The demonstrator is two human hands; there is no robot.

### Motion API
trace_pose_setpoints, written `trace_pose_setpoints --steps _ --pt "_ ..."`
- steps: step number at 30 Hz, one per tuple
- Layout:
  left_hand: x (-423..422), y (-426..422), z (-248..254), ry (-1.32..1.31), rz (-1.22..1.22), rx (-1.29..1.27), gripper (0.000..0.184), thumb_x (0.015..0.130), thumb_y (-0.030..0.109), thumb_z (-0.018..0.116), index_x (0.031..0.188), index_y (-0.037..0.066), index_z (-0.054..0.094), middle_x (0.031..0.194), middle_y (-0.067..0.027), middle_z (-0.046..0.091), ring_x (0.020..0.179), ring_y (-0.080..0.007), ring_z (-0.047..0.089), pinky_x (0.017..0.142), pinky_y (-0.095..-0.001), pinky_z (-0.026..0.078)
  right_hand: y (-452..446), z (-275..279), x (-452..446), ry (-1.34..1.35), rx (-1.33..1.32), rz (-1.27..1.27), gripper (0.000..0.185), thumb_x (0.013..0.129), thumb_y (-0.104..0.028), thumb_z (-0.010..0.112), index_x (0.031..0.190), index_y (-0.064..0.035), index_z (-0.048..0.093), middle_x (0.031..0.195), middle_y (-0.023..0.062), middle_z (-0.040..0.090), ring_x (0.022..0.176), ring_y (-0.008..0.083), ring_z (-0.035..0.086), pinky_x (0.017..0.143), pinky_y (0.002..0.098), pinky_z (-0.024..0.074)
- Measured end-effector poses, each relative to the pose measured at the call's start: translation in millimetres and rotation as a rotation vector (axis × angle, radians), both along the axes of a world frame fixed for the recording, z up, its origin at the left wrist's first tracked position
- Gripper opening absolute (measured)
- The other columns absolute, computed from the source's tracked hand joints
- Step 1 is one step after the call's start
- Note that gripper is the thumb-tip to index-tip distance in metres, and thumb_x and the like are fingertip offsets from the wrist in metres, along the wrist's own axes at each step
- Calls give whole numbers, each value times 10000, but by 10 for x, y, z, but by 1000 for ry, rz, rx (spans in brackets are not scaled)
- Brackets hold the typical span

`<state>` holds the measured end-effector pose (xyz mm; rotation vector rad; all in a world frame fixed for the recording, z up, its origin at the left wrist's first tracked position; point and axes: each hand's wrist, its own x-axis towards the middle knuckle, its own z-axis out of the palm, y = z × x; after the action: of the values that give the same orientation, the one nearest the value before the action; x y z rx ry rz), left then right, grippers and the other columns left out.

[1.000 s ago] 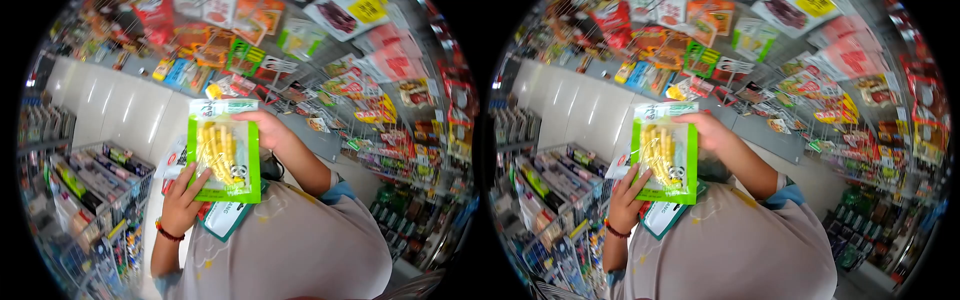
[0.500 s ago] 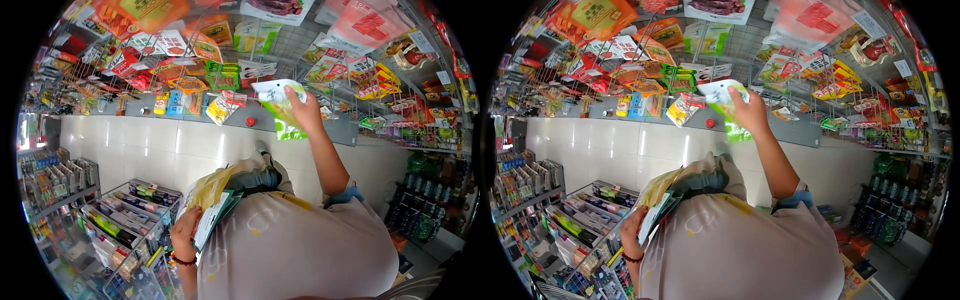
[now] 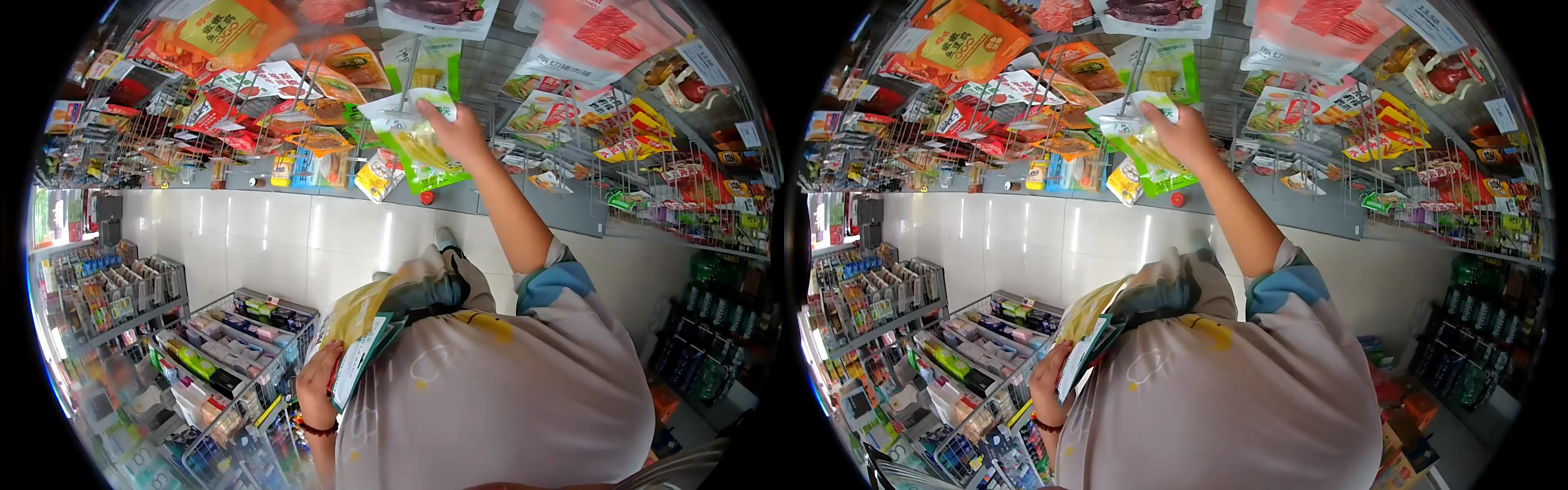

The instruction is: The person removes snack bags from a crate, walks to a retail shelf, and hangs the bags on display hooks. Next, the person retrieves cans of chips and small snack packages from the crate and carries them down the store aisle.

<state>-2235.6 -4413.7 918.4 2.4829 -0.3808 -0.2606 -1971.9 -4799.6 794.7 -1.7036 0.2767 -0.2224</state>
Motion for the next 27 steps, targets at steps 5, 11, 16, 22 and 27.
trace_pose_setpoints --steps 5,11,16,22,27 --pt "-73 98 -77 24 140 -60 296 849 45 609 1123 -20 697 1130 -187 726 1089 -341 700 977 -386 527 73 -17 42 -16 33 -113 430 931 -391 722 1048 23 732 914 120 762 818 162 706 758 314 531" --pt "-390 723 -531 -170 305 -159 249 880 45 672 1114 -39 687 1090 -204 725 978 -360 708 882 -401 545 127 -192 124 -27 -14 -126 430 933 -391 721 1050 23 730 920 127 761 832 171 709 771 331 530" --pt "-251 730 -345 125 952 -615 257 954 69 692 1188 -26 642 1149 -50 669 1038 -144 610 959 -318 476 33 -277 345 -56 -419 -257 464 940 -473 693 1010 -17 739 926 104 752 855 186 674 819 323 513" --pt "-11 783 -431 43 846 -1489 539 1012 73 580 1502 30 360 1482 -107 492 1335 -255 511 1124 -447 428 276 -190 -480 -268 -663 -225 511 931 -205 730 1330 34 519 1243 202 626 1119 260 637 959 365 516" --pt "-45 1033 -785 156 759 -1810 455 1023 127 562 1444 19 427 1401 -115 572 1271 -276 575 1091 -472 467 1146 109 -1133 11 -126 386 395 971 -180 674 1307 -15 547 1188 118 631 1150 202 616 977 350 501"
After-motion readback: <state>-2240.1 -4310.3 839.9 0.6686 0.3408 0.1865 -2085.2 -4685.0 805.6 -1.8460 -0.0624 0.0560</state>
